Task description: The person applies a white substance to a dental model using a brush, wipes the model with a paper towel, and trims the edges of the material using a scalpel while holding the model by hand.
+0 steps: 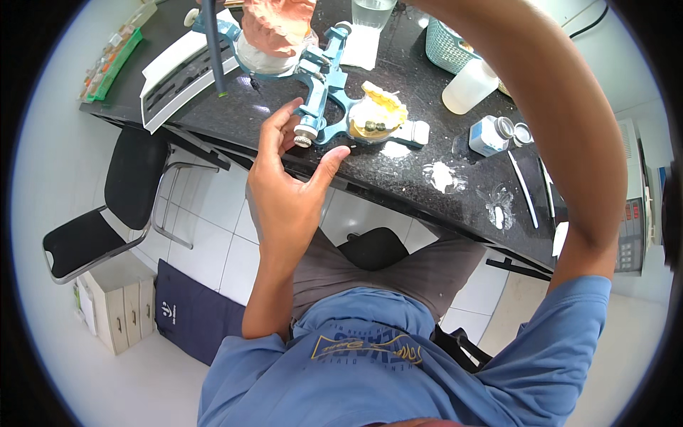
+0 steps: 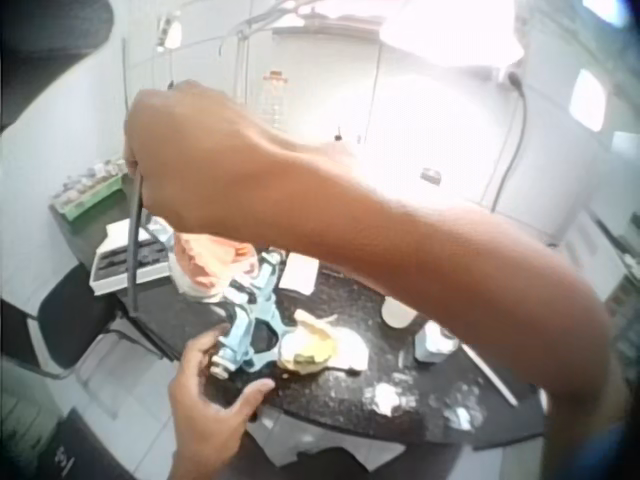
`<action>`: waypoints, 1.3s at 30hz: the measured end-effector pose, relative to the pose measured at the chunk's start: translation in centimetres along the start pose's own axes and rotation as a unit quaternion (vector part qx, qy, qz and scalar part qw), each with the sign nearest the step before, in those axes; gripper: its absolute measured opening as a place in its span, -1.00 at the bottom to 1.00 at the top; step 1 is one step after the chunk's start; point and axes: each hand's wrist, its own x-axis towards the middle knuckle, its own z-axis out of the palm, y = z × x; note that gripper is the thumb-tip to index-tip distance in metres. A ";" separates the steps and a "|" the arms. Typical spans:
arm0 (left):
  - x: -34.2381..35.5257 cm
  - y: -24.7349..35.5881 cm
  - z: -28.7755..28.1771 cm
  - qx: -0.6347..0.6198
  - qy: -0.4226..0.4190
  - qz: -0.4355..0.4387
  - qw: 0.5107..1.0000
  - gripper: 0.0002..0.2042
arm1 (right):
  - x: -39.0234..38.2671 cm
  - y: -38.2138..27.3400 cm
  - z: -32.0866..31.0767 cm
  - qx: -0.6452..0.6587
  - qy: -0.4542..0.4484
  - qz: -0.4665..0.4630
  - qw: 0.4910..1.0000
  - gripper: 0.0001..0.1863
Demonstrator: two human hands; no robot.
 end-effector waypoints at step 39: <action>-2.2 -2.1 2.0 0.006 0.005 0.222 0.975 -0.54 | -21.2 2.4 9.5 0.157 0.079 0.267 0.947 0.07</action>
